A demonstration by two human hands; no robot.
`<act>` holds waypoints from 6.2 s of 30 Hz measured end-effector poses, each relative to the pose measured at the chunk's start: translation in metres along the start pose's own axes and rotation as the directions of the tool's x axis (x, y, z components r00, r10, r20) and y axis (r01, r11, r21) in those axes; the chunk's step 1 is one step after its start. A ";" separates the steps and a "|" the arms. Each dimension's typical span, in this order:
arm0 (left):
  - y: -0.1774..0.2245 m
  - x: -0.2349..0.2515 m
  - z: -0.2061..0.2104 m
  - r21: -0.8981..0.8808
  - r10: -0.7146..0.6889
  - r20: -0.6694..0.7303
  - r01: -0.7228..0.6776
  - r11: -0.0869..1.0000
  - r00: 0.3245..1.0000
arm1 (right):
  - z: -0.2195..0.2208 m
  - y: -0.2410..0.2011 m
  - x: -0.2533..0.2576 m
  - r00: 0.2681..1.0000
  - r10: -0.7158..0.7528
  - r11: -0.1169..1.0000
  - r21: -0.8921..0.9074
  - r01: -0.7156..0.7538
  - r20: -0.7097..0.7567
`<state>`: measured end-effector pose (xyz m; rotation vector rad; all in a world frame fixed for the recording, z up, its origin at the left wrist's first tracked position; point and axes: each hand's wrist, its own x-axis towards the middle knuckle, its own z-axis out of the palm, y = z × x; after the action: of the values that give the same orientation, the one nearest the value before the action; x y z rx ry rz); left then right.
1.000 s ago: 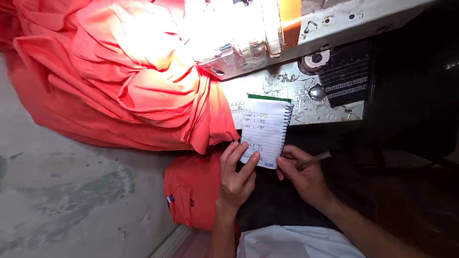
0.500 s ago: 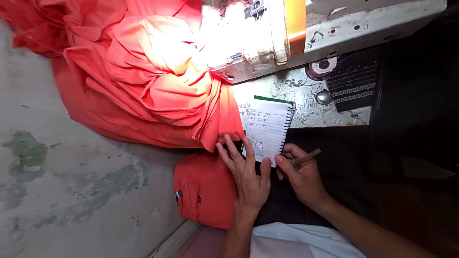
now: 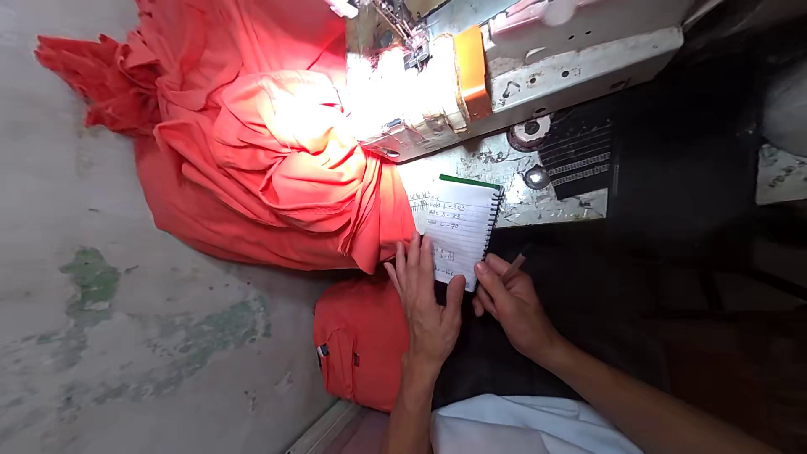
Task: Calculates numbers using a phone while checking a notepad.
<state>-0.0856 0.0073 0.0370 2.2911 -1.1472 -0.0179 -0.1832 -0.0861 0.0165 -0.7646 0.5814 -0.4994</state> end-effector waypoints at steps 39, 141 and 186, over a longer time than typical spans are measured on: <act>0.042 0.000 -0.002 -0.471 0.104 -0.145 -0.161 0.868 0.984 | -0.077 -0.082 -0.024 0.935 0.153 0.922 0.386 -0.020 -0.318; 0.017 0.008 0.006 -0.723 -0.157 -0.293 -0.112 0.681 0.943 | 0.015 -0.018 0.001 0.997 -0.075 0.997 -0.030 0.076 0.034; -0.016 0.087 -0.029 0.134 0.262 0.404 -0.340 0.931 0.877 | 0.002 -0.026 0.011 0.962 -0.113 0.987 -0.141 0.080 -0.249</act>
<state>-0.0117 -0.0359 0.0737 2.3144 -1.7759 -0.2471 -0.1792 -0.1081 0.0334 -0.8618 0.8266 -0.6617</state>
